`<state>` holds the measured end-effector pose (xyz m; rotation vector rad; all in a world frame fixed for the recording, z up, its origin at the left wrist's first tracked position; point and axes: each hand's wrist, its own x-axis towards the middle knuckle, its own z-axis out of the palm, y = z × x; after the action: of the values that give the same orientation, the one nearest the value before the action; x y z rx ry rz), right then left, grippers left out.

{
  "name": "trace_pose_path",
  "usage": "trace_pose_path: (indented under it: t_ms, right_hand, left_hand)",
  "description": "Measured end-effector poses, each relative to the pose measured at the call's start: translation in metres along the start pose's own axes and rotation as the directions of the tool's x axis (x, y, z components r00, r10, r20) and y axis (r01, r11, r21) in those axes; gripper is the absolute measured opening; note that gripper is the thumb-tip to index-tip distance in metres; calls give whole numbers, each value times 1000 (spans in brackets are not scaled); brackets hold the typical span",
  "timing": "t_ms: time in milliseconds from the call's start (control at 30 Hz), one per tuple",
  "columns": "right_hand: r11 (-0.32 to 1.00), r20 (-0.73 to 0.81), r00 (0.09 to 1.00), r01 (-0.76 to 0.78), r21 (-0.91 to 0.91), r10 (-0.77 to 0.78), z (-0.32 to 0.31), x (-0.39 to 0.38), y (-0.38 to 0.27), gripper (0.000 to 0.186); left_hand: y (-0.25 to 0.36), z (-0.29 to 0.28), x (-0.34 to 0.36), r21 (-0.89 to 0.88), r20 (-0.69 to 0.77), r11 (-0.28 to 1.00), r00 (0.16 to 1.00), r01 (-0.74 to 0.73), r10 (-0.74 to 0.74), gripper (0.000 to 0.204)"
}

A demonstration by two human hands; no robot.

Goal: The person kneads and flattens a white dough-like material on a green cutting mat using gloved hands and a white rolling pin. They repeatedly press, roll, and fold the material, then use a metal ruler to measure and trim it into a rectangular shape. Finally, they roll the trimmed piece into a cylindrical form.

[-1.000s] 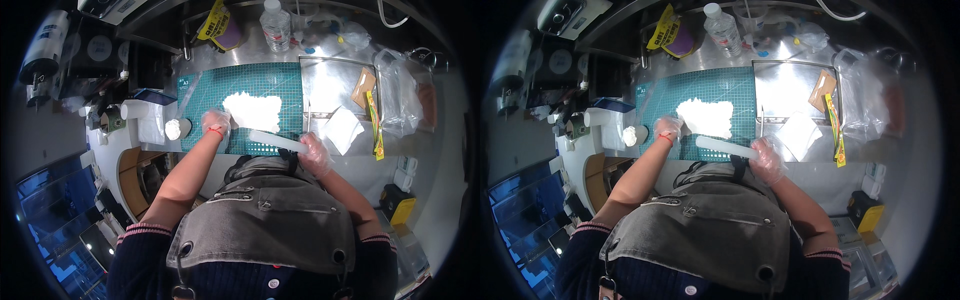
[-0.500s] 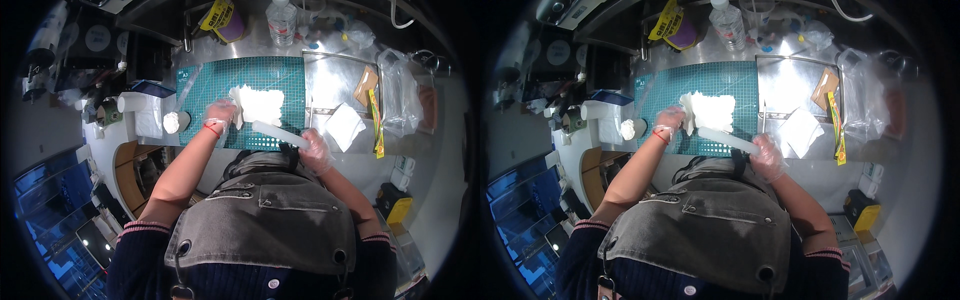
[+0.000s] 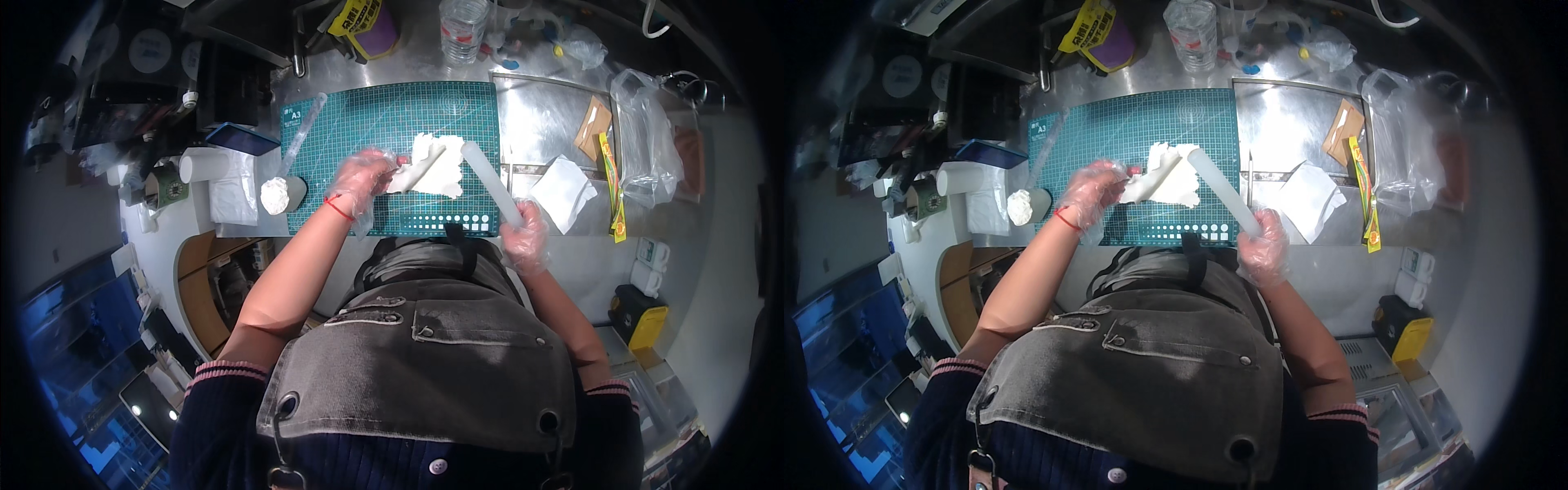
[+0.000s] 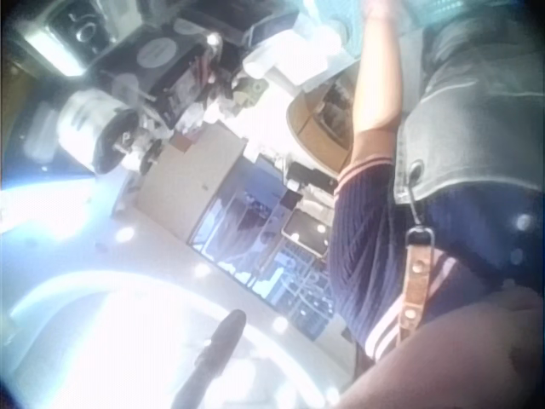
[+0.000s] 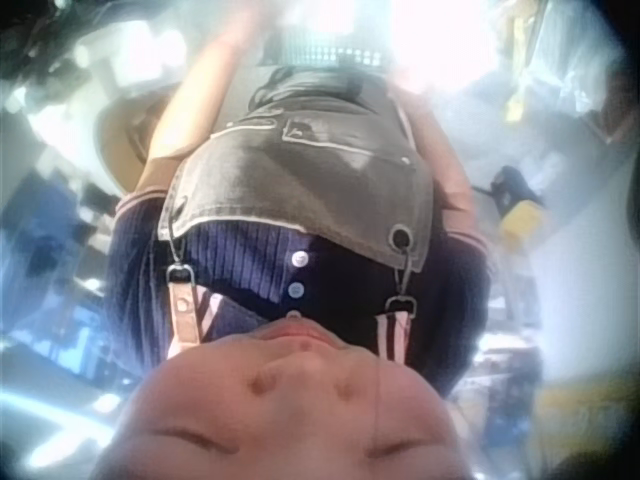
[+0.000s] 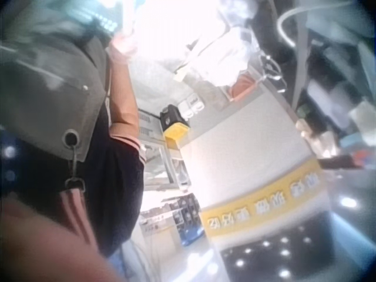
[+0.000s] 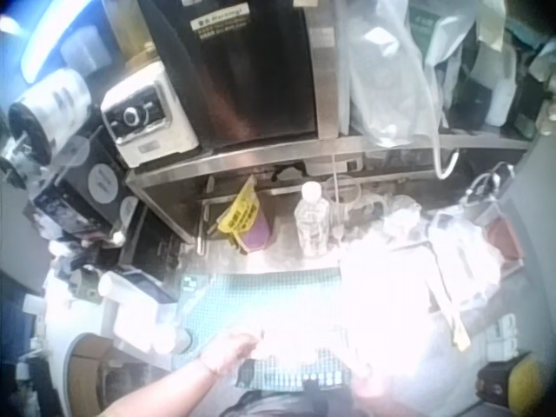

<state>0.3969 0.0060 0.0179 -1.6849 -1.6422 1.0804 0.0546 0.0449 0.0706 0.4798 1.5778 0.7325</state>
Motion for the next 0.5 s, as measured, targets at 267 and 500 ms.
trace_pose_path:
  t_ms: [267,500]
  right_hand:
    - [997,-10,999,-52,55,52,16,-17,1,20]
    - [993,-91,994,54,-108,-64,23,-29,-2,22]
  left_hand:
    - [-41,-11,23,368,5,917,986,-156,166,49]
    - [-71,25,-4,879,293,128,733,-459,614,103]
